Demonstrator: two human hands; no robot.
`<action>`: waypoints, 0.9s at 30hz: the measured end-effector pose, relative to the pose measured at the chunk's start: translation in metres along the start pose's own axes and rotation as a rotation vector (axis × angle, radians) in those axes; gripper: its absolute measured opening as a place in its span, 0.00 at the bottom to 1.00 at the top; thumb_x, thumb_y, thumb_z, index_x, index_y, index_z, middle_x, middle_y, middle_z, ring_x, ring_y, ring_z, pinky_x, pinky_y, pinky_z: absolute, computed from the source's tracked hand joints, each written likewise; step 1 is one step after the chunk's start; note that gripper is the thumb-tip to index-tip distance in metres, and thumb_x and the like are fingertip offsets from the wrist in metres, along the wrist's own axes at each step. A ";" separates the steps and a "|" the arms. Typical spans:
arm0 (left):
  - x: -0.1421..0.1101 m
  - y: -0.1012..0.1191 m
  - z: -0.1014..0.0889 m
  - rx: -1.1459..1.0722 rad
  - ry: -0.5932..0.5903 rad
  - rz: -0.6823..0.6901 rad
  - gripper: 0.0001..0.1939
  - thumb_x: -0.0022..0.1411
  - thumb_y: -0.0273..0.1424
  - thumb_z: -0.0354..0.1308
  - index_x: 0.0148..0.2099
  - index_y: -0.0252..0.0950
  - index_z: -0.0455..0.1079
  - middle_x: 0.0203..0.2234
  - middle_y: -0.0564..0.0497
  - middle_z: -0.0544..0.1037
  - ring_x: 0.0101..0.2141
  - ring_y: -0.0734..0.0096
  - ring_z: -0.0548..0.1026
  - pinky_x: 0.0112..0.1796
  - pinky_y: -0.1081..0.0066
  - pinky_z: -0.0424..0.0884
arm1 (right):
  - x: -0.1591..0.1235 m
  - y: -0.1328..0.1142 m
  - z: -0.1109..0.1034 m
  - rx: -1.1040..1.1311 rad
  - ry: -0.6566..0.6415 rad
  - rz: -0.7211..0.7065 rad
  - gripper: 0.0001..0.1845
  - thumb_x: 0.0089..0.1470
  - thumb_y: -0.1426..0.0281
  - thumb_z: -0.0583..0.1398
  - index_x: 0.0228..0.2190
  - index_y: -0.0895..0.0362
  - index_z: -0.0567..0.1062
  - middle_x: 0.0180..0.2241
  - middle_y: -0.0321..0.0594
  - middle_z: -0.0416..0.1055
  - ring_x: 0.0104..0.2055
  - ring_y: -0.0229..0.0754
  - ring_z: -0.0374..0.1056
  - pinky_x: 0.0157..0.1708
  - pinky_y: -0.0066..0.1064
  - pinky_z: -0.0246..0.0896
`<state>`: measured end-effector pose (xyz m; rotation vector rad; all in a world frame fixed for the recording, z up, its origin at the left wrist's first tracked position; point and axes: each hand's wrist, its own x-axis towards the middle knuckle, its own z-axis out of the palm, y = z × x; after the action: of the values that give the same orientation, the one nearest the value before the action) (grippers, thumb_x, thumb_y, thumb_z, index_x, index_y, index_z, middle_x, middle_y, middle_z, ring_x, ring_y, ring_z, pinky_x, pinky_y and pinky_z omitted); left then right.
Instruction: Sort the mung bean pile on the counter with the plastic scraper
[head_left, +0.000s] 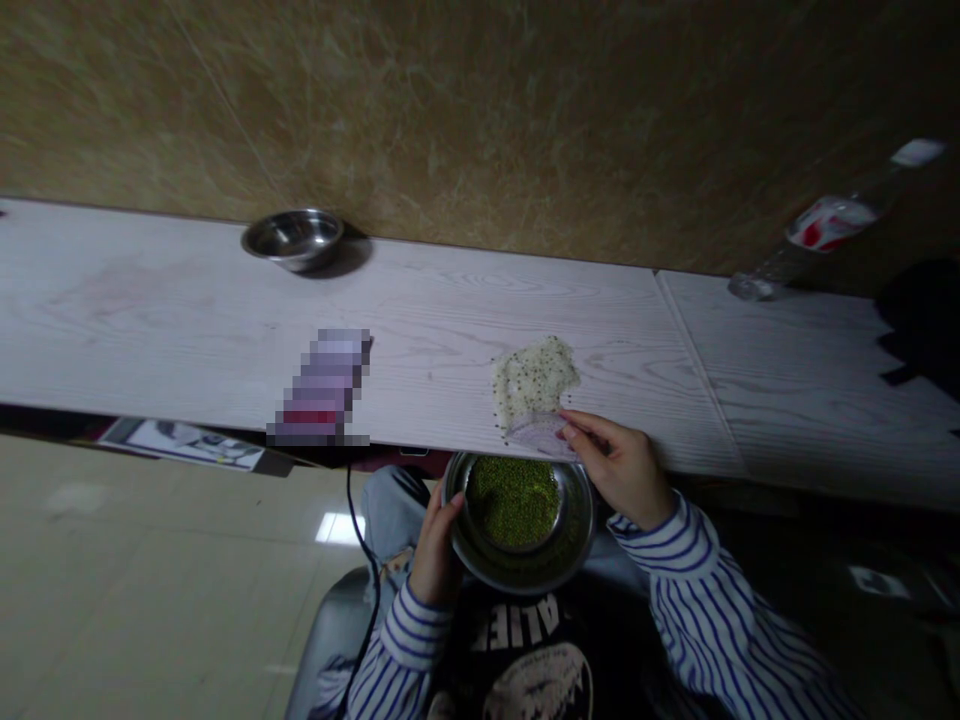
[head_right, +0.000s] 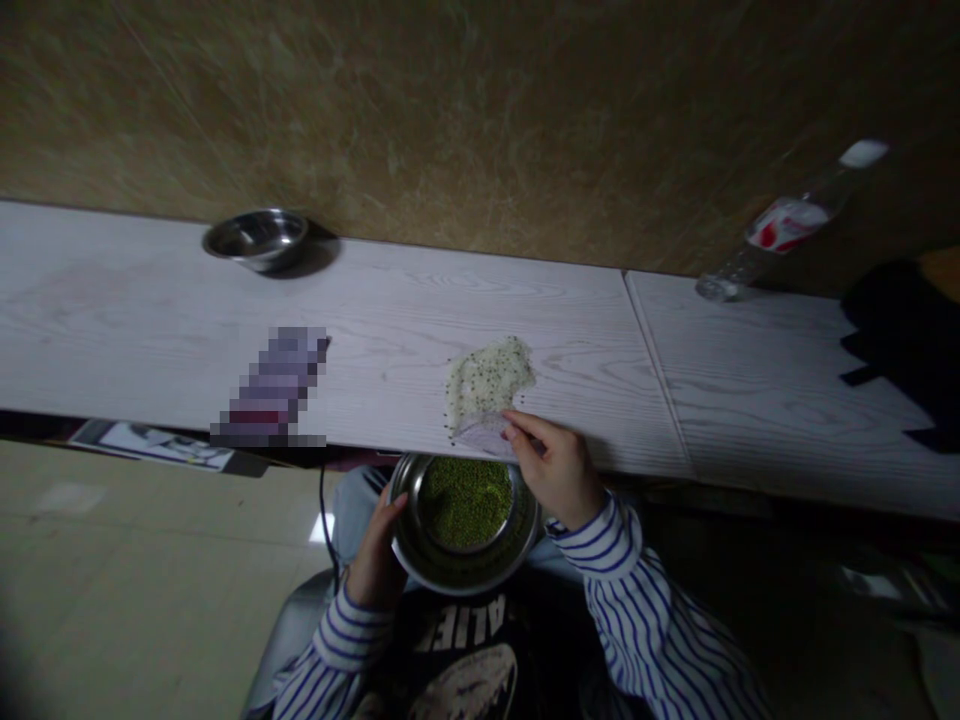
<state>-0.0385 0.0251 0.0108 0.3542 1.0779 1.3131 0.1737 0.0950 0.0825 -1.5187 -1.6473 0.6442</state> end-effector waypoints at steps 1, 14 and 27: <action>0.000 0.000 -0.001 0.007 0.002 0.007 0.23 0.56 0.41 0.65 0.53 0.40 0.77 0.53 0.45 0.80 0.59 0.49 0.71 0.61 0.53 0.61 | 0.000 0.000 0.001 0.006 -0.002 0.005 0.16 0.57 0.64 0.60 0.42 0.56 0.84 0.36 0.46 0.84 0.37 0.48 0.81 0.43 0.40 0.77; 0.002 -0.002 -0.004 0.002 -0.018 0.018 0.22 0.57 0.40 0.64 0.54 0.41 0.77 0.54 0.46 0.79 0.59 0.53 0.71 0.62 0.55 0.61 | 0.001 0.001 0.003 0.033 0.027 0.027 0.16 0.57 0.63 0.61 0.42 0.56 0.84 0.35 0.45 0.84 0.36 0.48 0.81 0.41 0.39 0.77; 0.004 -0.006 -0.010 -0.034 0.015 0.014 0.24 0.56 0.40 0.65 0.55 0.42 0.76 0.52 0.46 0.80 0.57 0.53 0.73 0.61 0.54 0.62 | 0.004 0.003 0.001 0.011 0.062 0.031 0.18 0.58 0.62 0.61 0.43 0.57 0.83 0.37 0.48 0.83 0.38 0.50 0.81 0.44 0.42 0.77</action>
<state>-0.0436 0.0231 -0.0004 0.3274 1.0667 1.3469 0.1747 0.0996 0.0804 -1.5441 -1.5737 0.6155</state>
